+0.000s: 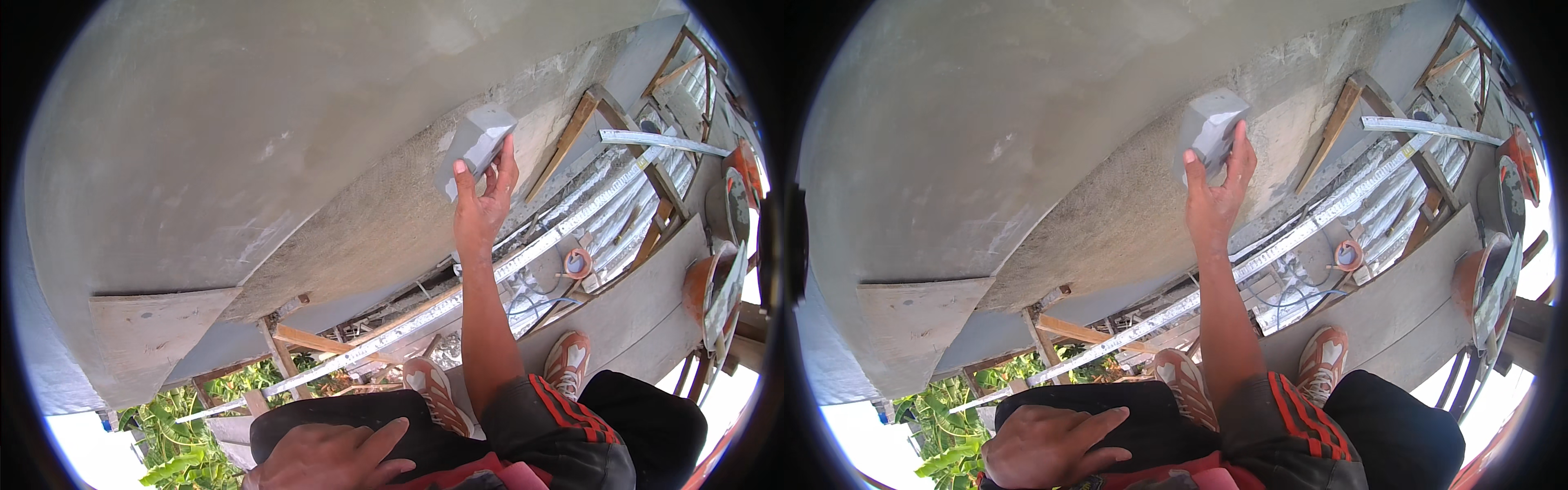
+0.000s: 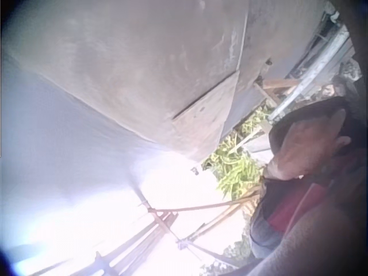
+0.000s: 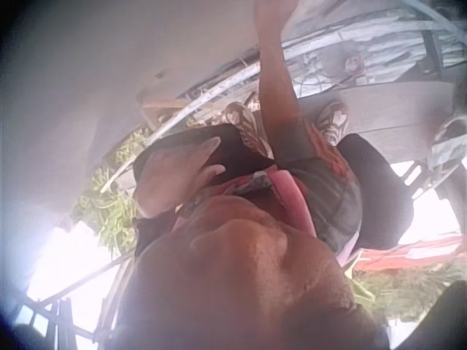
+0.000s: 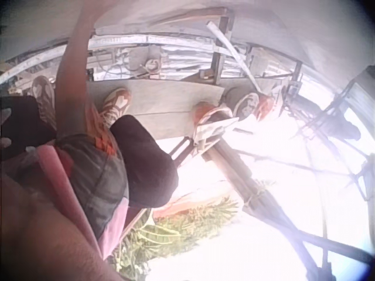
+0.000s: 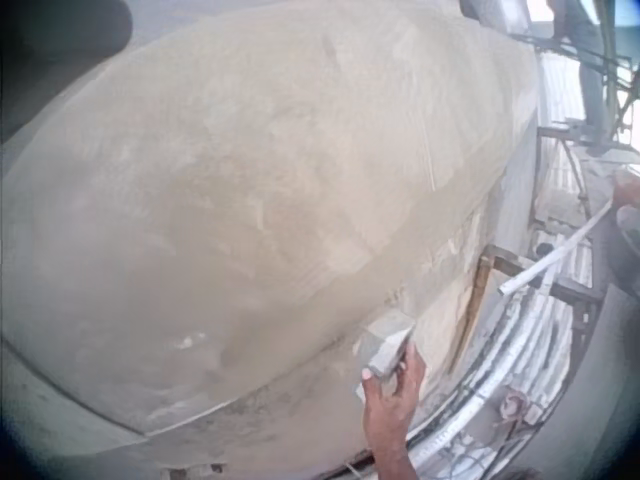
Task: The person applies and smooths plaster on a wall using a brush, trowel, and float. They repeatedly scoop plaster from a bucket, spread it on the wall, and level the surface with a straightedge and float.
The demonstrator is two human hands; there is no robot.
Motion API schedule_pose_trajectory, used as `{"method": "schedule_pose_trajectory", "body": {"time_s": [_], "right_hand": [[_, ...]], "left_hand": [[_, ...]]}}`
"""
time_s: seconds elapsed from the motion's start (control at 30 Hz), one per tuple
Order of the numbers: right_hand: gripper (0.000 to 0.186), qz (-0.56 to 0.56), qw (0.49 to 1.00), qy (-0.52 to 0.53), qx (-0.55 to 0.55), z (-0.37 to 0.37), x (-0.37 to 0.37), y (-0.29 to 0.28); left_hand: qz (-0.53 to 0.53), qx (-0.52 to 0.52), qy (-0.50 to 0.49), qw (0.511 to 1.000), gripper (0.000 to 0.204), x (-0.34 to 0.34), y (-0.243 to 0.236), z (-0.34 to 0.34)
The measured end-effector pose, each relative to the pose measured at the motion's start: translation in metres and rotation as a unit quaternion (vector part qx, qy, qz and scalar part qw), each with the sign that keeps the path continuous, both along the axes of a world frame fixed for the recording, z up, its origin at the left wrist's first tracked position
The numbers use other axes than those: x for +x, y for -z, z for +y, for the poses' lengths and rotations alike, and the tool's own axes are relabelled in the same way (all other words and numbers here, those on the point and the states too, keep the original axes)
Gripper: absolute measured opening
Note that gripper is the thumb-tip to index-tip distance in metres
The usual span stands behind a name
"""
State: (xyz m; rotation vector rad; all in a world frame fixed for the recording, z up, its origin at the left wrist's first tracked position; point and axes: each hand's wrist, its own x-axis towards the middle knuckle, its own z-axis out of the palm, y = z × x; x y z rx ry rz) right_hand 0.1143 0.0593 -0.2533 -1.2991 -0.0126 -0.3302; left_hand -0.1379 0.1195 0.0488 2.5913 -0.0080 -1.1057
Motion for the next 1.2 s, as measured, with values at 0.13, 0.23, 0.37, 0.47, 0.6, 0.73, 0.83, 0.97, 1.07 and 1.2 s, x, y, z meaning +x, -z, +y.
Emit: {"method": "schedule_pose_trajectory", "body": {"time_s": [0.13, 0.23, 0.37, 0.47, 0.6, 0.73, 0.83, 0.97, 1.07, 1.2], "right_hand": [[0.091, -0.061, 0.991, 0.036, -0.114, 0.003, 0.02, -0.022], [0.094, -0.098, 0.984, 0.068, -0.131, 0.023, 0.014, -0.026], [0.098, -0.333, 0.911, -0.041, -0.238, 0.08, -0.075, -0.043], [0.097, -0.265, 0.949, -0.022, -0.171, 0.078, -0.078, -0.033], [0.096, -0.068, 0.986, 0.058, -0.139, 0.014, 0.006, -0.037], [0.094, -0.135, 0.96, 0.016, -0.244, 0.045, -0.027, -0.034], [0.098, -0.337, 0.88, -0.125, -0.31, 0.085, -0.094, -0.033], [0.091, -0.071, 0.989, 0.003, -0.133, 0.045, -0.038, -0.038], [0.096, -0.07, 0.968, 0.119, -0.211, -0.041, 0.056, -0.041], [0.092, -0.148, 0.96, 0.026, -0.234, 0.013, 0.011, -0.058]], "left_hand": [[-0.047, -0.013, -0.005, 0.999, 0.053, -0.008, 0.001, 0.003], [-0.075, -0.022, -0.012, 0.997, 0.054, -0.011, 0.007, 0.002], [-0.074, -0.052, 0.036, 0.995, 0.053, -0.006, 0.01, 0.0], [-0.157, 0.02, 0.069, 0.985, 0.053, 0.003, 0.016, 0.005], [-0.117, 0.049, 0.038, 0.991, 0.052, -0.009, 0.007, 0.006], [-0.077, -0.034, 0.048, 0.995, 0.045, -0.006, 0.008, -0.004], [-0.12, -0.049, 0.067, 0.989, 0.045, 0.002, 0.012, 0.0], [-0.242, -0.079, 0.004, 0.967, 0.043, 0.008, 0.017, 0.019], [-0.303, -0.292, -0.028, 0.907, 0.035, 0.039, 0.029, -0.001], [-0.13, -0.409, 0.109, 0.897, 0.04, 0.092, 0.015, -0.046]]}}
